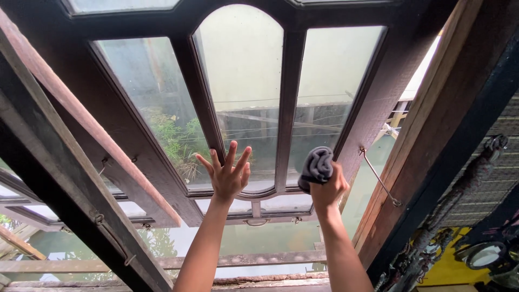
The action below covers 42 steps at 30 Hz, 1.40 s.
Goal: The person wipes a multi-pane window with a dark cloth, using the left hand to steady the frame while the right hand wipes each pane in sequence. The person folds the cloth and continues wiping different sections of the same window.
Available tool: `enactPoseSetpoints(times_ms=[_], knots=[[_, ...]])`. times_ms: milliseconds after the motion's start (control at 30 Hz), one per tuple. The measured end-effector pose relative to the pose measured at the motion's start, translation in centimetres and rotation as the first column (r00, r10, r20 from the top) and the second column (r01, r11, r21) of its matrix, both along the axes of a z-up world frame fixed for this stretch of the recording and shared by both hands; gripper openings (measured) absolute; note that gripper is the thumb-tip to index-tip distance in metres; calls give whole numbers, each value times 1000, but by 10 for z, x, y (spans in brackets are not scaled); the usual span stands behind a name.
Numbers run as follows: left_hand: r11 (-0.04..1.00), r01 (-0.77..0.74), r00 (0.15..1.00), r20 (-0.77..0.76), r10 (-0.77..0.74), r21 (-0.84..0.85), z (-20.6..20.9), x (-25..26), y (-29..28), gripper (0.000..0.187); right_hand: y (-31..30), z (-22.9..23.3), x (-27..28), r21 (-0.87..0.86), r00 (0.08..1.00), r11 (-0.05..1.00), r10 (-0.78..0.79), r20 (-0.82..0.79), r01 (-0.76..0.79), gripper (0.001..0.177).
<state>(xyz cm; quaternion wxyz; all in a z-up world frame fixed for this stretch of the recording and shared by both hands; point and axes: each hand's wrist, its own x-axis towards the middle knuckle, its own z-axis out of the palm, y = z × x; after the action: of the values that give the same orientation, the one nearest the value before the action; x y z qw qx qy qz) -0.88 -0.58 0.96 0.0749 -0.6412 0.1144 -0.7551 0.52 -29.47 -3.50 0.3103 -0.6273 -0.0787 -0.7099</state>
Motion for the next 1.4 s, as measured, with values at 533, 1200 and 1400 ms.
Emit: enactPoseSetpoints(times_ms=[533, 1200, 1400], knots=[[1000, 10, 1000, -5, -10, -26, -8, 6, 1, 55, -9, 26, -16, -28, 998, 997, -68, -11, 68, 24], [999, 22, 1000, -1, -22, -35, -7, 6, 1, 54, 4, 53, -15, 98, 999, 995, 37, -23, -35, 24], [999, 10, 1000, -3, -10, -32, -8, 5, 1, 57, 45, 51, -25, -133, 996, 989, 51, -73, -61, 21]])
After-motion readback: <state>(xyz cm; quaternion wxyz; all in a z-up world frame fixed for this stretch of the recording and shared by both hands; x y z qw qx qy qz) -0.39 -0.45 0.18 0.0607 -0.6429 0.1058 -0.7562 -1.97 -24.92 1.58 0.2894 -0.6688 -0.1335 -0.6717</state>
